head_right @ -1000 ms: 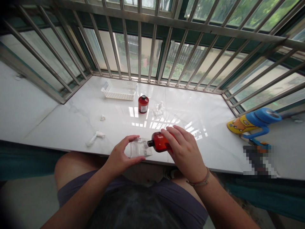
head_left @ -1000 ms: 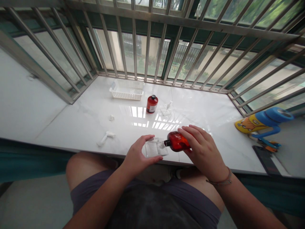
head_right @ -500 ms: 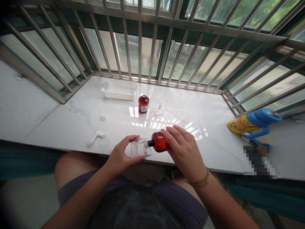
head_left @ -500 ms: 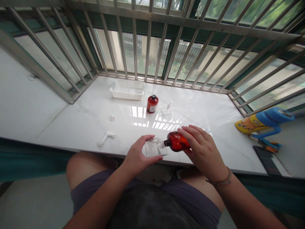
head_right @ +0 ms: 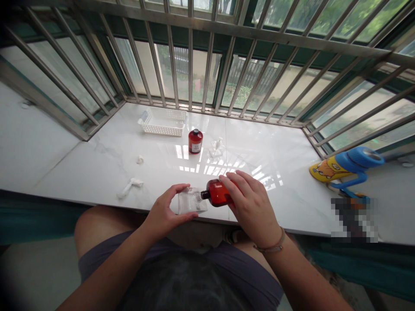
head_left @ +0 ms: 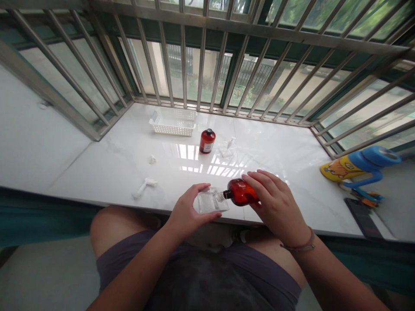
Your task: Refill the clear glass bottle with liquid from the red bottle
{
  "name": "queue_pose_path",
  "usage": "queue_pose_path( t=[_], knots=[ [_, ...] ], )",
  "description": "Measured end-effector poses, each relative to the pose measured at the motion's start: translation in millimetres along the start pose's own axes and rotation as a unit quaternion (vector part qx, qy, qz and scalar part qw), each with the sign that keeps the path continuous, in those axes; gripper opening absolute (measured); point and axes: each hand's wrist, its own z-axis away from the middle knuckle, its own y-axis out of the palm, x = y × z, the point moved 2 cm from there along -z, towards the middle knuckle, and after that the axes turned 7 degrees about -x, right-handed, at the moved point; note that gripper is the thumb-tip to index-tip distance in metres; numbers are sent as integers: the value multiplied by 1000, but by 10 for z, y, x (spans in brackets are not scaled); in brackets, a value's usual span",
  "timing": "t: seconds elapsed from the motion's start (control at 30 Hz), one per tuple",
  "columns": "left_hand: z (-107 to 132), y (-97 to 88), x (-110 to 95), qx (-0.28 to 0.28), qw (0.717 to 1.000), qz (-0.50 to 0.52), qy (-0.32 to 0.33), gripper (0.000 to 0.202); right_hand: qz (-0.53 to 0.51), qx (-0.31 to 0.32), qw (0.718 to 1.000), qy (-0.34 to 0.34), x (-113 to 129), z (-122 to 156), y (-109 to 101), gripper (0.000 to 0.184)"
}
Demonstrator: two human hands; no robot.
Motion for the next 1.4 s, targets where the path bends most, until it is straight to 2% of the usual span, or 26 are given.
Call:
queue_pose_path(
  t=[0.23, 0.67, 1.4],
  knots=[
    [8, 13, 24, 4, 1000, 0, -2, 76, 2, 0, 1000, 1, -7, 8, 5, 67],
    [18, 13, 33, 0, 1000, -3, -6, 75, -1, -3, 1000, -3, -8, 12, 17, 74],
    [44, 25, 163, -3, 1000, -1, -3, 74, 9, -4, 1000, -1, 22, 7, 2, 64]
  ],
)
